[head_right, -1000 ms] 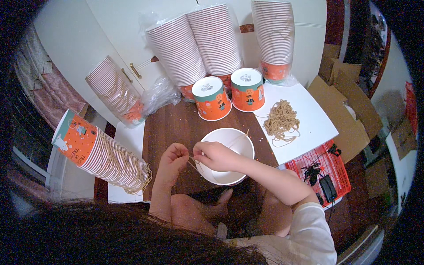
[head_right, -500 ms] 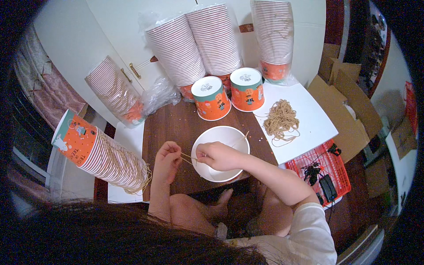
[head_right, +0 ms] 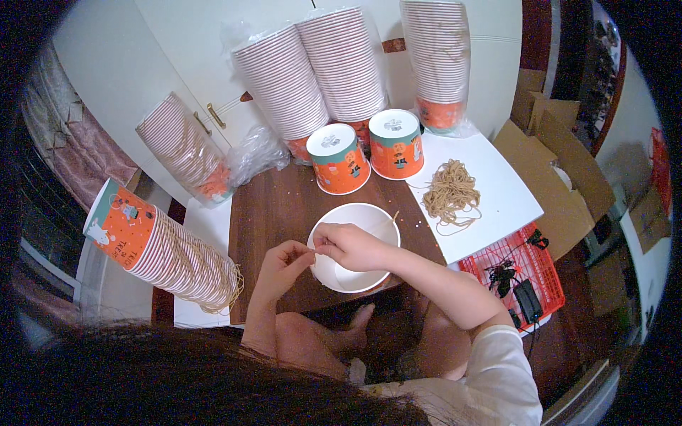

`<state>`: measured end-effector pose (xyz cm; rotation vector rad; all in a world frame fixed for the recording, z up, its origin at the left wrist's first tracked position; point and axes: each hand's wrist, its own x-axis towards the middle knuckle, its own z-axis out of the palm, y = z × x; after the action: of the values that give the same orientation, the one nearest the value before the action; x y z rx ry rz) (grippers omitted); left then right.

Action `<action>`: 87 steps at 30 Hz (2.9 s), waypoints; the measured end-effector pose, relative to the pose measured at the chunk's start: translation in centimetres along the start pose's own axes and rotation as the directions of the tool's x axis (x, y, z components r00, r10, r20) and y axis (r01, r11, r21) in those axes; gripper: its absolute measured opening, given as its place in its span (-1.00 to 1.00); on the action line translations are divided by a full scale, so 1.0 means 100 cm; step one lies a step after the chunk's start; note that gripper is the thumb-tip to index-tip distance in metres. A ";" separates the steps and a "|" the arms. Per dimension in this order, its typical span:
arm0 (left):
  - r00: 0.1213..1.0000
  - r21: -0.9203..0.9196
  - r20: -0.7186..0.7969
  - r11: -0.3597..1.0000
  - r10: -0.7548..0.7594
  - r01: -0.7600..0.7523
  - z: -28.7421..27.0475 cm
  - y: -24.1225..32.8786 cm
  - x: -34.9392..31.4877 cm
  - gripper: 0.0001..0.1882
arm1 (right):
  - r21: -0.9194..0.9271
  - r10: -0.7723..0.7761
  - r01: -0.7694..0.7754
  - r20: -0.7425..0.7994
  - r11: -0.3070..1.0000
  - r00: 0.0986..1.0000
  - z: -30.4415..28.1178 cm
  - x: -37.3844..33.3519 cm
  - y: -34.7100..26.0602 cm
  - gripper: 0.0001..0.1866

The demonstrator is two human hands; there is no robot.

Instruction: Placing rubber bands around the upper rim of paper bowls.

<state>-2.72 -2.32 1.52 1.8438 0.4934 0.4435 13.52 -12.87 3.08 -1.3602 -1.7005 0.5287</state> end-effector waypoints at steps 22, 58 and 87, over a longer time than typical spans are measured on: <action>0.976 -0.008 -0.215 0.999 0.035 -0.037 0.009 0.012 -0.001 -0.92 | 0.138 0.031 -0.025 -0.038 0.990 0.999 0.003 0.000 0.000 -0.93; 0.933 0.244 -0.202 0.938 0.299 -0.248 0.010 0.019 0.000 -0.86 | -0.156 -0.138 0.121 -0.102 0.980 0.985 -0.008 0.001 -0.023 -0.88; 0.998 0.056 0.023 0.997 -0.057 0.056 -0.009 0.003 0.002 -0.74 | 0.520 0.062 0.045 -0.187 0.853 0.980 -0.029 -0.001 -0.004 -0.89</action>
<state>-2.98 -1.58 2.12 1.8811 0.5444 0.3720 15.72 -13.59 4.91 -0.9829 -1.2617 0.7701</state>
